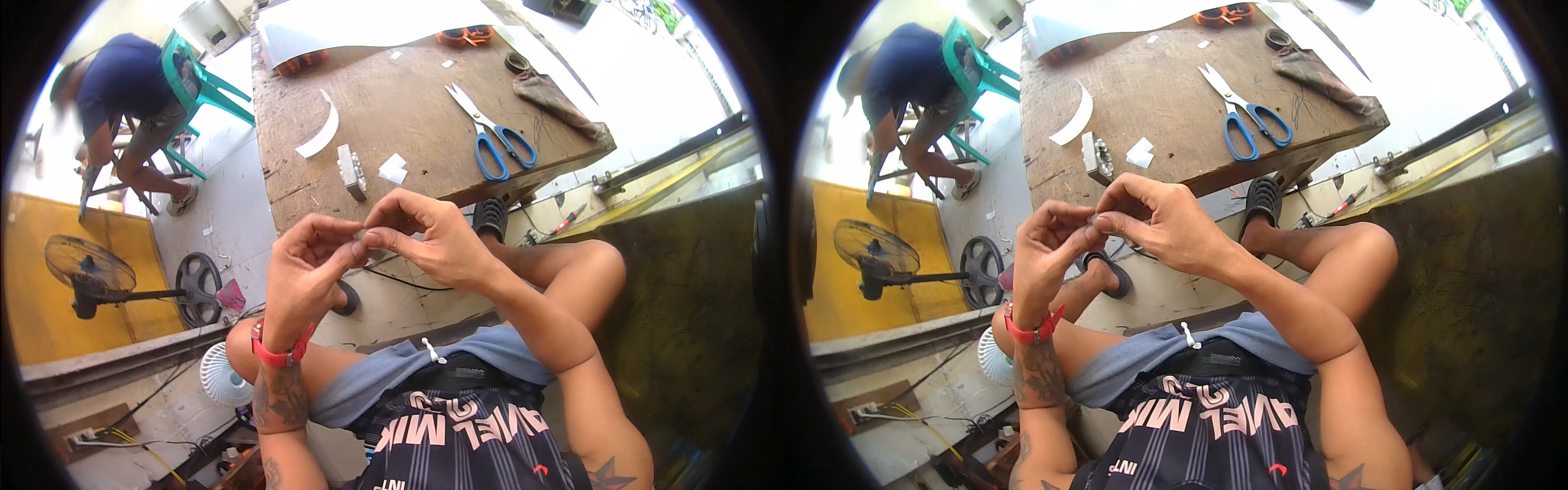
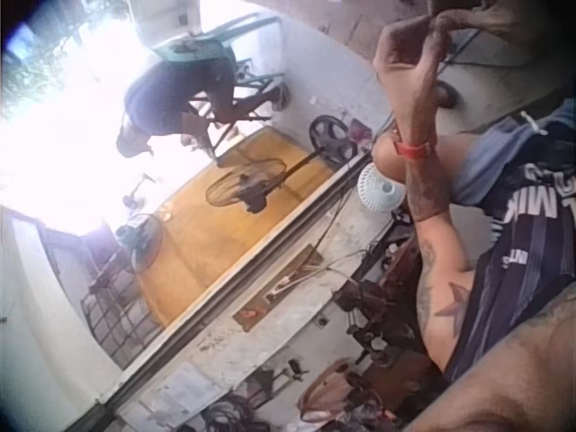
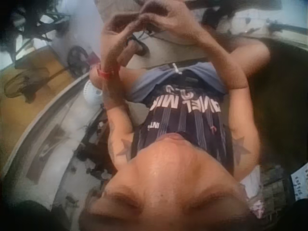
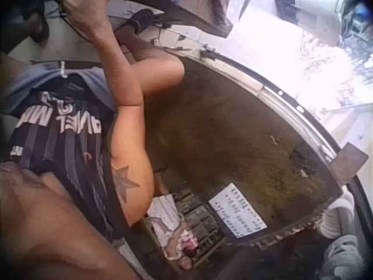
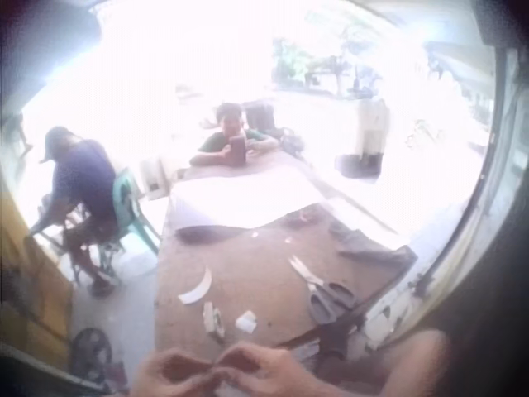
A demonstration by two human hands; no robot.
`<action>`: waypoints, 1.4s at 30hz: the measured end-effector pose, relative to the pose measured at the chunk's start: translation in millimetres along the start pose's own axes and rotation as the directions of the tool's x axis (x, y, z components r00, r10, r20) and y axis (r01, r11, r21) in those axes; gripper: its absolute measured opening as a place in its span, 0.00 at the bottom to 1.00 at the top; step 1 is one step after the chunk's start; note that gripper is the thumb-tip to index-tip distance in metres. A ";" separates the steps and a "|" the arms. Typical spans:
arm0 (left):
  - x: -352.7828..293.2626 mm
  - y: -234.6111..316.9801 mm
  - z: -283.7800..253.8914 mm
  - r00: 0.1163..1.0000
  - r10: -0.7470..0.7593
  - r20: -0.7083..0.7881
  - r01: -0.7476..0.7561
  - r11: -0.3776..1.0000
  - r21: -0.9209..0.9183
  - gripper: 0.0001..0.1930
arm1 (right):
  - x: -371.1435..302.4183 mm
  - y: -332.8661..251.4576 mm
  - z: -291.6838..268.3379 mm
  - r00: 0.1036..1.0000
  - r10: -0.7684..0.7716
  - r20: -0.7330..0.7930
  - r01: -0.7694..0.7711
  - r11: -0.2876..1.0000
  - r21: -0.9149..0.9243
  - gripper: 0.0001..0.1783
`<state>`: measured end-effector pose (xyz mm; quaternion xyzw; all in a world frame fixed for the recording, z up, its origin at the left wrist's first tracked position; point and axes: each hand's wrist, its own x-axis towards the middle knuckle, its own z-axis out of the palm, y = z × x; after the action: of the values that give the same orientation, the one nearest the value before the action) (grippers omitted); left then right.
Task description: The person cuts strips of white and orange tape using scissors and wraps them around a small metal electrical component. They also cut a larger white sheet into smaller pieces. The task involves precise cutting and wrapping of materials around the component.
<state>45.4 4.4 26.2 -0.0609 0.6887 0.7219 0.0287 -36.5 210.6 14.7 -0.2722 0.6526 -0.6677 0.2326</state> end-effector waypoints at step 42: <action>55.0 -25.5 -9.0 0.941 0.129 -0.313 0.020 0.902 0.432 0.13 | 49.8 48.6 -6.7 0.894 -0.303 -0.331 0.037 0.785 -0.618 0.10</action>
<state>-5.5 -5.7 -6.4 -0.1548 0.8267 0.5323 -0.0963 -80.2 180.5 -30.8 -0.2429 0.8349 -0.4887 -0.0710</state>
